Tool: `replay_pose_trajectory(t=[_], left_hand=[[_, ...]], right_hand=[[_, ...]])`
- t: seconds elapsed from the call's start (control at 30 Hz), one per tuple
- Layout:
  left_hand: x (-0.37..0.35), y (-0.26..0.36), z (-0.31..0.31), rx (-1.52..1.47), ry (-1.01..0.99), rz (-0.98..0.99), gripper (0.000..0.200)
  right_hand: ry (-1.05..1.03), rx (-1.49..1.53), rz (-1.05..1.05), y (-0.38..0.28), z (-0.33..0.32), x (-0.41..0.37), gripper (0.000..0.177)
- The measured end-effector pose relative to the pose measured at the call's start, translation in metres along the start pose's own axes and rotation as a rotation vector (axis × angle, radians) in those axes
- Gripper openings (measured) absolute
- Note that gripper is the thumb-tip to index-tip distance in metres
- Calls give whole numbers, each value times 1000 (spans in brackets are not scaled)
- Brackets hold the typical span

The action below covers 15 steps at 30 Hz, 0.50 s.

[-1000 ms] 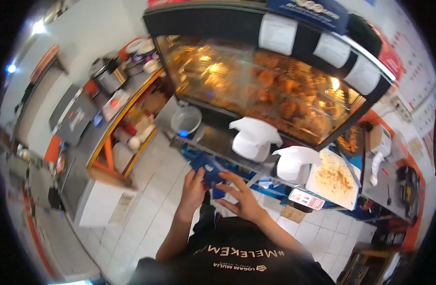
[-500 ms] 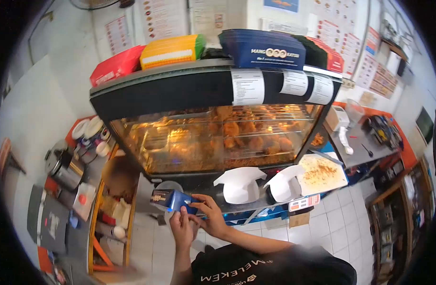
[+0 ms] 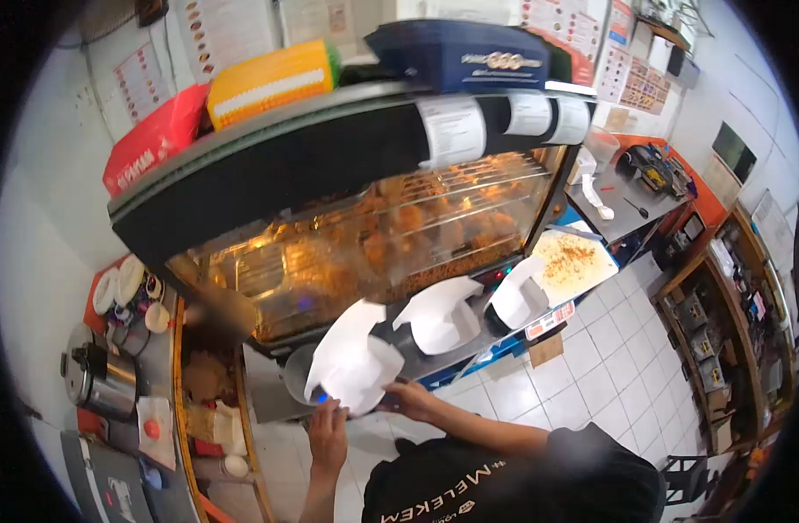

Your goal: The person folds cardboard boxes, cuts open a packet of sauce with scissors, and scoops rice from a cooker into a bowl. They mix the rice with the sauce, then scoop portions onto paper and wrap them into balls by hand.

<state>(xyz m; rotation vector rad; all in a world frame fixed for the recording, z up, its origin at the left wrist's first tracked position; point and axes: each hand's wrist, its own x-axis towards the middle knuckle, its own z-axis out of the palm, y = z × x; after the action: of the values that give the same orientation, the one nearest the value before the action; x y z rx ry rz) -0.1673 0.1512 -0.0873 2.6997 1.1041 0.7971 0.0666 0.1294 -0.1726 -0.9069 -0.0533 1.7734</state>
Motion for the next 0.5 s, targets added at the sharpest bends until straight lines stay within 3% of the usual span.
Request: replay_pose_trajectory(t=[0.03, 0.1, 0.17, 0.23, 0.3, 0.37, 0.5], left_hand=[[-14, -8, 6, -29, 72, -101, 25], [-50, -25, 26, -55, 224, -345, 41], [-73, -37, 60, -180, 375, -679, 76], [-83, -44, 86, -52, 323, -660, 109], [-81, -51, 114, -37, 282, -725, 130], [-54, -51, 115, -53, 163, -874, 137], [-22, -64, 133, -63, 209, -928, 135]], right_hand=[[16, 16, -39, 0, 9, -5, 33], [-49, 87, 36, 14, -18, 26, 23], [-67, 223, 82, 26, -49, 53, 21], [-56, 257, 73, 32, -60, 75, 22], [46, 257, 50, 26, -43, 76, 23], [87, 260, -36, 22, -26, 77, 20], [106, 330, -96, 25, -44, 104, 19]])
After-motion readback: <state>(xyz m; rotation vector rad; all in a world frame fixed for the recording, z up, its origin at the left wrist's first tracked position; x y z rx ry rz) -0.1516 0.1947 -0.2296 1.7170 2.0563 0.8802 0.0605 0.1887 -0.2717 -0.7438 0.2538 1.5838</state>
